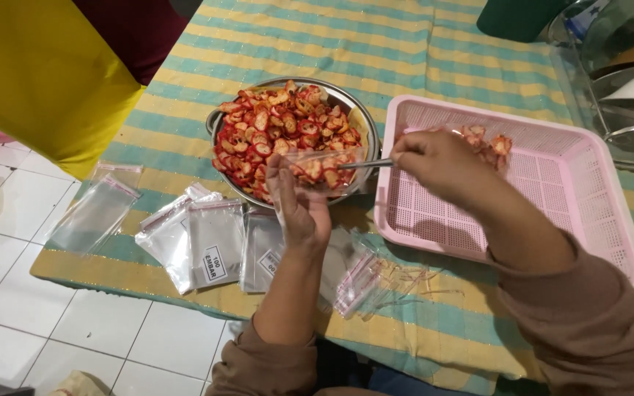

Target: Packaging dried food items into small plastic zip-lock bags using a spoon for portioning.

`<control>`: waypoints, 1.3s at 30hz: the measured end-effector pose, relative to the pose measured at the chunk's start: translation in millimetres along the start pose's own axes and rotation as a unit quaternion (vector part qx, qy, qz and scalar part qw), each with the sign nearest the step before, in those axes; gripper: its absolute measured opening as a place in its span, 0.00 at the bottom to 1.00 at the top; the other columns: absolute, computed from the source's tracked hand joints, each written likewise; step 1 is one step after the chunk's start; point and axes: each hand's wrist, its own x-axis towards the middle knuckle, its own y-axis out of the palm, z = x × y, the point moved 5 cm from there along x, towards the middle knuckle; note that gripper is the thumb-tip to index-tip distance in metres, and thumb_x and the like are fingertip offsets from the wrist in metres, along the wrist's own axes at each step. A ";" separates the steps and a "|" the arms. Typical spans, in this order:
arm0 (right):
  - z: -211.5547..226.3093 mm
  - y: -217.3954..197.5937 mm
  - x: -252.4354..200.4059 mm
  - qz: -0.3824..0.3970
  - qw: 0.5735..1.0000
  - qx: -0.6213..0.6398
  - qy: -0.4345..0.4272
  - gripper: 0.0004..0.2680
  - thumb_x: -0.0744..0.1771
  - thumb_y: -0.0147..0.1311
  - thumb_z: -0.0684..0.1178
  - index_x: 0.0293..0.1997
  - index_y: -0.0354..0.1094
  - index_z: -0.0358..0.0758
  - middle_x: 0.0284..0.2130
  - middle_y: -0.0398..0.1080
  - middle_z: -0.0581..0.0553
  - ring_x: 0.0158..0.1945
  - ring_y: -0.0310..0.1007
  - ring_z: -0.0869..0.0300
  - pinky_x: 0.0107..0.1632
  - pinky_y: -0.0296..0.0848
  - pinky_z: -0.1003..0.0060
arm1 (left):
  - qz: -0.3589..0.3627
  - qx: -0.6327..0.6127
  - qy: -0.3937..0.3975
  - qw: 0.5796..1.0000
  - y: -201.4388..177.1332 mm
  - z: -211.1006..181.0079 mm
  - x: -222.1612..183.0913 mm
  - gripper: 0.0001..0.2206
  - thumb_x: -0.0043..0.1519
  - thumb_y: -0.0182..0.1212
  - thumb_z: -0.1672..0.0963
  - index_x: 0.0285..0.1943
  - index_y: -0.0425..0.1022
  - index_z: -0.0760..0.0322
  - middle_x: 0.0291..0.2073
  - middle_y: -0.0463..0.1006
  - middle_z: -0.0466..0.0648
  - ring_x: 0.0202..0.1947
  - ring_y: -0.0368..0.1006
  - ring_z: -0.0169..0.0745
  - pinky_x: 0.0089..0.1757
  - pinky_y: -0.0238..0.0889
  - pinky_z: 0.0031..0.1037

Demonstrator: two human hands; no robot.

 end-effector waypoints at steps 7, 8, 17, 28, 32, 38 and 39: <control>5.4 14.6 -0.7 -0.027 0.982 -0.114 -0.147 0.07 0.70 0.51 0.48 0.47 0.76 0.49 0.30 0.78 0.45 0.39 0.80 0.52 0.44 0.76 0.61 | 0.048 -0.032 -0.115 0.992 -0.7 0.8 -3.4 0.21 0.70 0.49 0.53 0.74 0.56 0.45 0.66 0.68 0.58 0.63 0.67 0.63 0.57 0.65 0.64; 6.6 14.8 -2.4 -0.056 0.964 -0.147 -0.213 0.06 0.70 0.51 0.48 0.48 0.75 0.47 0.32 0.77 0.45 0.42 0.80 0.52 0.44 0.76 0.61 | 0.049 -0.023 -0.123 0.991 2.1 0.2 -3.8 0.22 0.70 0.49 0.53 0.74 0.55 0.44 0.67 0.66 0.58 0.64 0.66 0.65 0.57 0.64 0.65; -43.2 1.3 -0.2 -0.207 0.927 -0.107 -0.293 0.04 0.70 0.57 0.42 0.48 0.77 0.44 0.34 0.77 0.45 0.43 0.79 0.53 0.46 0.76 0.60 | 0.044 -0.030 -0.098 0.994 -8.1 -0.1 9.9 0.20 0.70 0.51 0.54 0.72 0.58 0.45 0.68 0.67 0.57 0.62 0.69 0.65 0.55 0.69 0.59; -52.4 13.3 14.8 -0.164 0.964 -0.167 -0.124 0.07 0.70 0.51 0.48 0.47 0.78 0.45 0.35 0.78 0.40 0.45 0.79 0.46 0.50 0.76 0.52 | 0.031 -0.026 -0.031 0.999 -15.7 -19.1 25.7 0.21 0.70 0.53 0.53 0.72 0.59 0.44 0.70 0.65 0.54 0.65 0.67 0.66 0.58 0.68 0.60; -41.6 31.9 22.5 -0.090 0.972 -0.195 -0.092 0.09 0.70 0.48 0.53 0.44 0.77 0.46 0.36 0.79 0.38 0.47 0.78 0.42 0.52 0.74 0.48 | 0.037 -0.022 -0.027 0.999 -19.2 -19.1 27.9 0.22 0.70 0.53 0.52 0.74 0.57 0.44 0.71 0.63 0.55 0.65 0.66 0.67 0.58 0.67 0.60; -50.7 56.8 31.8 -0.081 0.981 -0.144 -0.105 0.08 0.68 0.50 0.50 0.42 0.77 0.45 0.31 0.78 0.39 0.43 0.80 0.43 0.46 0.77 0.51 | 0.031 -0.033 -0.024 0.999 -14.6 -20.1 25.0 0.22 0.70 0.54 0.53 0.74 0.58 0.45 0.71 0.64 0.57 0.65 0.66 0.68 0.58 0.67 0.60; -45.2 58.3 31.3 -0.073 0.983 -0.138 -0.091 0.09 0.68 0.50 0.50 0.43 0.78 0.46 0.32 0.79 0.38 0.43 0.80 0.43 0.46 0.77 0.51 | 0.028 -0.033 -0.023 0.999 -13.3 -21.5 23.9 0.22 0.70 0.54 0.53 0.74 0.59 0.45 0.71 0.64 0.57 0.66 0.65 0.68 0.59 0.67 0.59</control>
